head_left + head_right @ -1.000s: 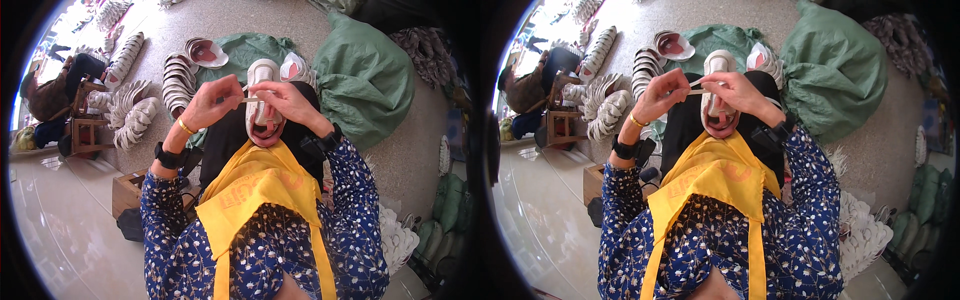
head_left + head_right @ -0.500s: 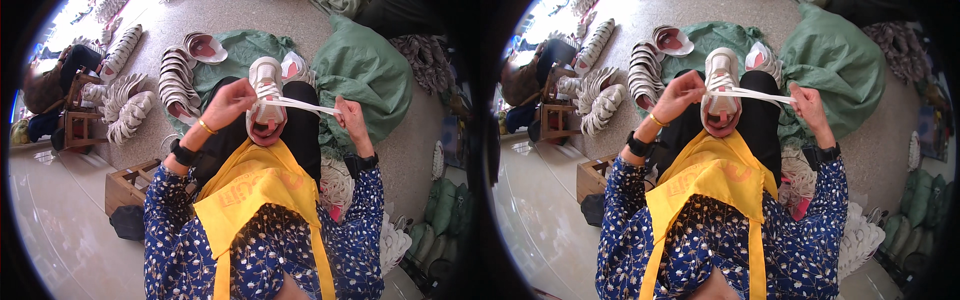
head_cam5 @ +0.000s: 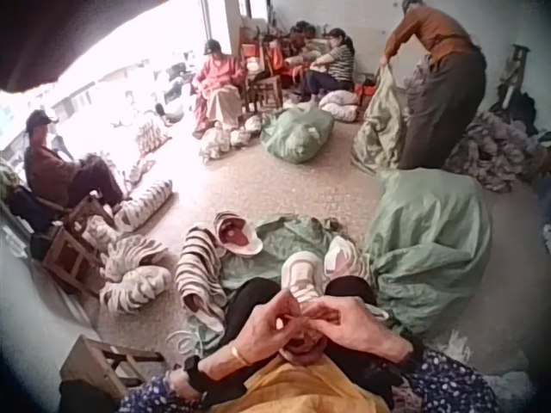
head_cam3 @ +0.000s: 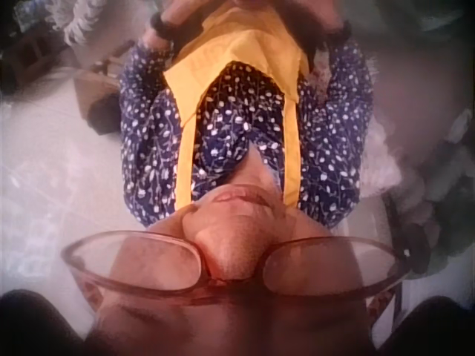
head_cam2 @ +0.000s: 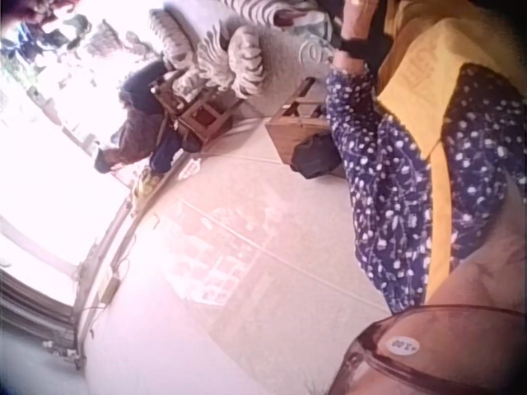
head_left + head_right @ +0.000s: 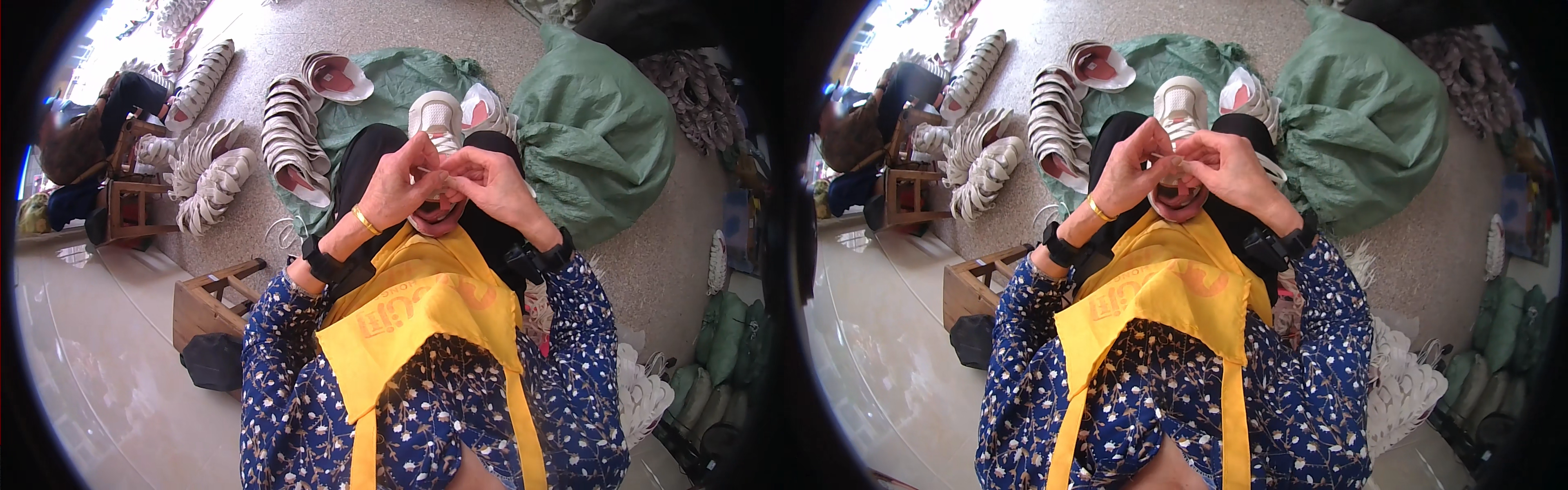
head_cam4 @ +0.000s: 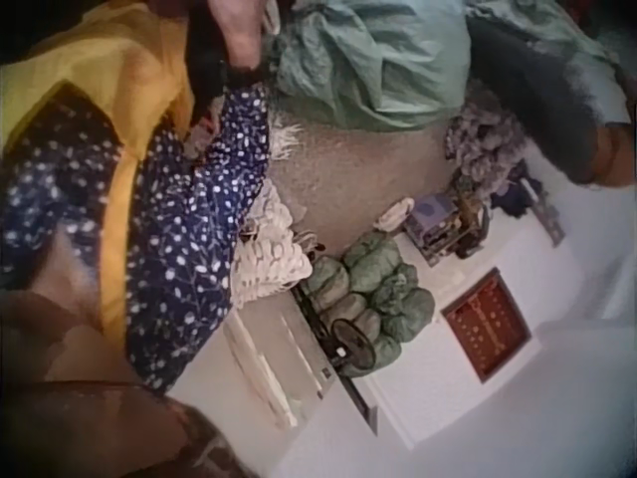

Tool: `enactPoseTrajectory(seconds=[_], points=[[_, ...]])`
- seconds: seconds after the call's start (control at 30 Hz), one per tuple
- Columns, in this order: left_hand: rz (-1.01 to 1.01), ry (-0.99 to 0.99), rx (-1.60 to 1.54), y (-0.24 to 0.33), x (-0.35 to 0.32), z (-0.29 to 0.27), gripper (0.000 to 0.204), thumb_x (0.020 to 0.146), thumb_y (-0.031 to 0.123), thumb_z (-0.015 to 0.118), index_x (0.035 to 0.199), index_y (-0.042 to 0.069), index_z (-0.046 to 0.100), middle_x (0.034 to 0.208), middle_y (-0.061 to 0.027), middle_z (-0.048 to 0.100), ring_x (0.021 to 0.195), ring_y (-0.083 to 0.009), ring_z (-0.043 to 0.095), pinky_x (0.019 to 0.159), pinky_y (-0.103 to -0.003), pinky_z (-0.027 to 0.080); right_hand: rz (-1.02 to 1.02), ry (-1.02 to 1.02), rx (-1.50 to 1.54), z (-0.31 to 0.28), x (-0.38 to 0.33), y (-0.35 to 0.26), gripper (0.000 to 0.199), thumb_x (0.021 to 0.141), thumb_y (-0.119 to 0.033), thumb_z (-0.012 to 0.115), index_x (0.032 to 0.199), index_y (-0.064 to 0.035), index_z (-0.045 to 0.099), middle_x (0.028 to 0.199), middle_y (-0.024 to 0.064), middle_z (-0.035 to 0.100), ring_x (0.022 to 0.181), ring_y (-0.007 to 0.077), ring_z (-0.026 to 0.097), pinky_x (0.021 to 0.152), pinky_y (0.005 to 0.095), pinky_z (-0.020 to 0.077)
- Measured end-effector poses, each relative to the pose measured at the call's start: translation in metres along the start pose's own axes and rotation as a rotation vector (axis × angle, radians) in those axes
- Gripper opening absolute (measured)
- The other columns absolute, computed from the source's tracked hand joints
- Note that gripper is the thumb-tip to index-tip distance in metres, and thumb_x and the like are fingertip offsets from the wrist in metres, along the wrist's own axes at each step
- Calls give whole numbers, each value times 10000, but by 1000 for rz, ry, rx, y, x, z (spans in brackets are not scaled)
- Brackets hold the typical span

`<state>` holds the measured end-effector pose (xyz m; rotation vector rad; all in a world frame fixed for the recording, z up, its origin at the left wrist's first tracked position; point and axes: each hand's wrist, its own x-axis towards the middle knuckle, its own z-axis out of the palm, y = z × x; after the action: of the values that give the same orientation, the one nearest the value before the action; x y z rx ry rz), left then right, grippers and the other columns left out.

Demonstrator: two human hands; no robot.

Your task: The person sits on the floor and laces a white sneaker by hand. They thread the laces through the eyelets, pull them tight, and tie a knot. The person then picks up another shoe from a nearby pile and repeats the lacing process.

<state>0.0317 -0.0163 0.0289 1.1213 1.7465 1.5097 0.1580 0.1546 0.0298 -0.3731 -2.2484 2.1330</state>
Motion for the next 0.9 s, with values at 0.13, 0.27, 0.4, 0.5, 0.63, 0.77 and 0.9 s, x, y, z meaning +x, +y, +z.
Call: enactPoseTrajectory(seconds=[0.13,0.27,0.4,0.5,0.63,0.77,0.9], points=[[40,47,152,-12,-3,-1,159,904,10,700,975,17,557,827,-47,620,722,-80,596,658,-265,499,-30,161,-219,-4,-1,9,116,932,-86,729,977,21,727,789,43,733,709,86,690,646,248,558],[138,147,356,-18,0,-4,143,856,9,706,929,14,583,822,-74,595,671,-162,595,631,-297,489,-63,288,-367,-12,1,16,173,876,-165,790,908,1,754,729,68,730,647,93,673,618,272,531],[168,174,385,-25,1,-3,129,842,16,705,912,21,597,806,-75,558,659,-193,572,619,-314,480,-45,325,-468,-11,3,12,194,867,-186,797,894,2,758,735,81,736,638,109,668,623,281,527],[182,181,412,-30,1,-1,126,842,15,703,912,23,598,809,-76,550,657,-193,569,618,-316,479,-26,322,-506,-8,5,6,195,861,-187,796,888,3,760,734,92,737,640,115,668,624,285,529],[197,188,404,-32,2,3,124,844,7,700,906,21,594,815,-77,549,657,-193,575,617,-319,479,-19,298,-543,-7,9,3,191,843,-178,788,880,6,757,728,114,729,642,151,681,632,306,535],[191,196,385,-35,3,5,125,843,-3,699,906,18,593,811,-76,547,654,-190,583,615,-321,483,-23,246,-634,-13,17,2,207,811,-192,784,874,4,756,712,145,710,651,215,701,641,338,542],[162,206,367,-36,3,6,124,842,-5,702,909,15,599,809,-77,553,648,-184,587,615,-317,487,-49,204,-649,-12,24,3,199,804,-187,759,867,2,753,696,157,695,655,236,704,641,351,541]])
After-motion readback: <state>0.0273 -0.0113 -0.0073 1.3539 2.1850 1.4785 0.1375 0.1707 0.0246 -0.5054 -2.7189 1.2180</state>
